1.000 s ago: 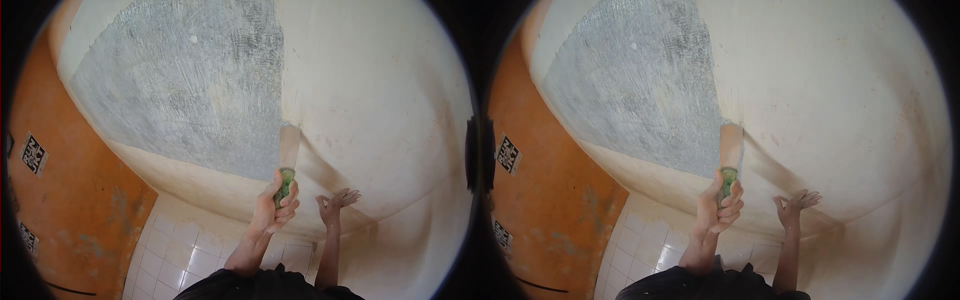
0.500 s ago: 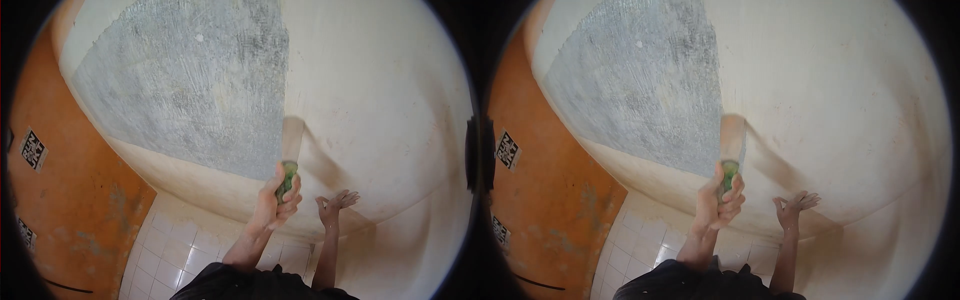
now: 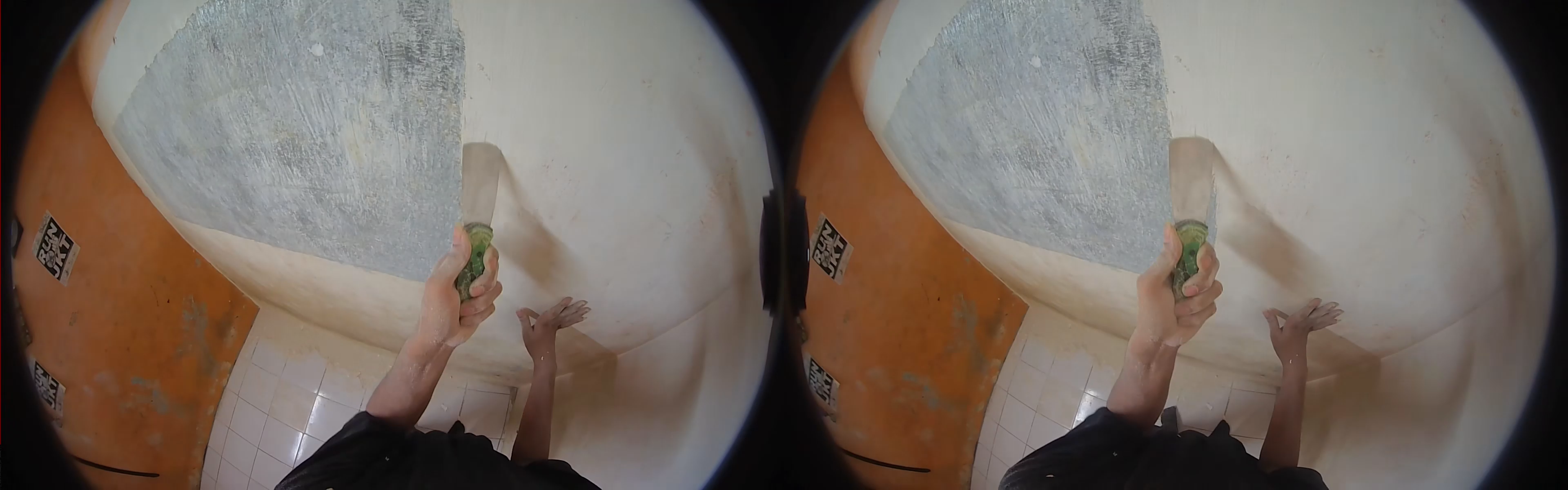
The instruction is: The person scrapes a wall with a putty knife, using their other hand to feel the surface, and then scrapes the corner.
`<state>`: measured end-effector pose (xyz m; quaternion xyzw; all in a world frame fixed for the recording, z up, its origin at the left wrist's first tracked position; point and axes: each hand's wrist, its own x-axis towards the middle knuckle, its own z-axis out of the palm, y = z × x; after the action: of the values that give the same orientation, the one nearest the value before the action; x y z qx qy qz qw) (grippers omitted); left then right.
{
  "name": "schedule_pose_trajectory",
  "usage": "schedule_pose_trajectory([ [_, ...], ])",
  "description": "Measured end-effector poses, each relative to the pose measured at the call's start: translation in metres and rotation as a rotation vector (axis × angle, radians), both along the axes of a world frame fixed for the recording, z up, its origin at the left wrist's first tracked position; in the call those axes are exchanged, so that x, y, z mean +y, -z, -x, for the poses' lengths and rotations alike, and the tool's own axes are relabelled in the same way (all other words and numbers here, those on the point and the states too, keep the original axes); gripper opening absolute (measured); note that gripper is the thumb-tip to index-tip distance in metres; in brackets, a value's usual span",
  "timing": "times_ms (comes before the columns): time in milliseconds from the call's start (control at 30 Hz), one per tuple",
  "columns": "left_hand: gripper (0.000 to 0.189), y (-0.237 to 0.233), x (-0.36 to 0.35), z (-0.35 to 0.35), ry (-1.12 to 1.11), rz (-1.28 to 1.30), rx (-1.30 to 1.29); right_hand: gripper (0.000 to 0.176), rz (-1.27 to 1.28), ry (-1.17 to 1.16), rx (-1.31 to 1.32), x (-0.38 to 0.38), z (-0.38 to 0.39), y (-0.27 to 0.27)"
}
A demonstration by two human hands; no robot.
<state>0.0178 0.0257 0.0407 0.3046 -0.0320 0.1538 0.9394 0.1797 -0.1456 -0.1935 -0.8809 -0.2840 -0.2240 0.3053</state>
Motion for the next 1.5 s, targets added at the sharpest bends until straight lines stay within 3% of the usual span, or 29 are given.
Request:
schedule_pose_trajectory([
  [167, 0.051, 0.035, -0.015, 0.016, 0.007, 0.068, 0.097, 0.115, -0.019, -0.001, -0.094, -0.002, -0.005, 0.004],
  [400, 0.053, 0.007, 0.001, 0.001, -0.009, -0.005, 0.025, 0.116, -0.016, 0.001, -0.058, 0.001, -0.001, 0.007],
  [567, 0.053, 0.045, -0.005, 0.009, 0.015, 0.077, 0.108, 0.115, 0.004, 0.0, -0.109, 0.001, -0.008, 0.007],
  [1033, 0.054, 0.023, 0.006, 0.008, 0.039, 0.017, 0.065, 0.116, -0.038, 0.007, -0.071, 0.001, -0.006, 0.011],
  [1500, 0.054, 0.038, 0.015, 0.014, 0.127, 0.049, 0.089, 0.117, -0.031, -0.002, -0.086, 0.002, -0.008, 0.003],
])
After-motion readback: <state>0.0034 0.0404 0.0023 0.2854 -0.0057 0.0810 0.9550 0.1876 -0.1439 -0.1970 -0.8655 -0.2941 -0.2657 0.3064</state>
